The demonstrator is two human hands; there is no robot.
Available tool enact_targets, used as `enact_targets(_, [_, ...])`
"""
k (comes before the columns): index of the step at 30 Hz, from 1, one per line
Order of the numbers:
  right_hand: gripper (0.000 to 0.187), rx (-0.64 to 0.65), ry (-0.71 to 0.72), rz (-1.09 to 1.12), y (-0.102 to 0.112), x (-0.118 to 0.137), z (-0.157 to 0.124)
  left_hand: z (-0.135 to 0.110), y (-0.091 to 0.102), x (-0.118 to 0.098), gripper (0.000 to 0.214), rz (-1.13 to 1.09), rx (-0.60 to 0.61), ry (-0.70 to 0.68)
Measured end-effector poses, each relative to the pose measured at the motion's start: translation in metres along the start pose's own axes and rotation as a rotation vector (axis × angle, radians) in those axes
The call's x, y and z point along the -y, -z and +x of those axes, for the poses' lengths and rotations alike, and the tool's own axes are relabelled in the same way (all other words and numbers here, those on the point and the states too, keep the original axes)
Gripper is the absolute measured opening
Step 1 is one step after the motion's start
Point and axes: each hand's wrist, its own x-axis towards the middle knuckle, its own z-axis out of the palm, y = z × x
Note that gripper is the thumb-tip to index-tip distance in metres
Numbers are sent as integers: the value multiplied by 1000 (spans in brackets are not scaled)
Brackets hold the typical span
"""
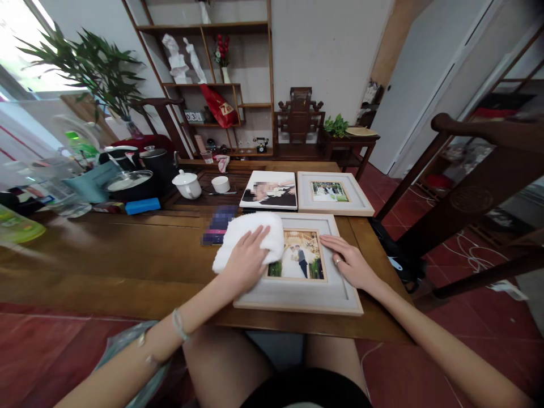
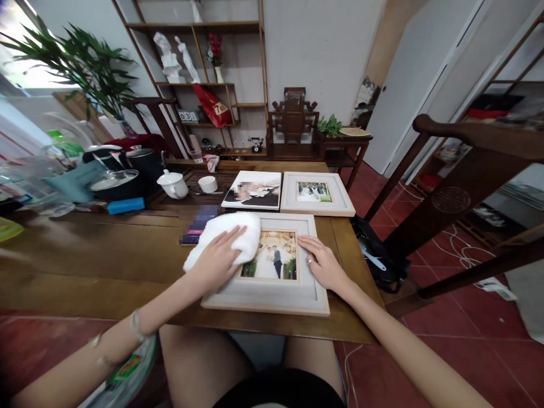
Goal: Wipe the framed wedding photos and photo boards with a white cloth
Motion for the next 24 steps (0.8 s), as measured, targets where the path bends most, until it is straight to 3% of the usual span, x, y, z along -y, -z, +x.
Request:
enact_targets(4, [51, 8, 7, 3, 1, -1, 0, 40, -13, 23, 25, 109, -118, 52])
enact_targets(9, [54, 9, 8, 1, 0, -2, 0, 48, -11, 23, 25, 126, -12, -23])
enact_targets(12, [55, 15, 3, -3, 0, -1, 0, 28, 0, 7, 25, 96, 86, -29])
enact_targets(17, [55, 26, -8, -19, 0, 0, 0, -36, 25, -43, 26, -6, 264, -80])
enact_targets(21, [55, 20, -11, -14, 0, 0, 0, -69, 31, -69, 28, -56, 255, -156])
enact_targets(24, [54, 17, -13, -5, 0, 1, 0, -62, 24, -61, 27, -69, 192, -146])
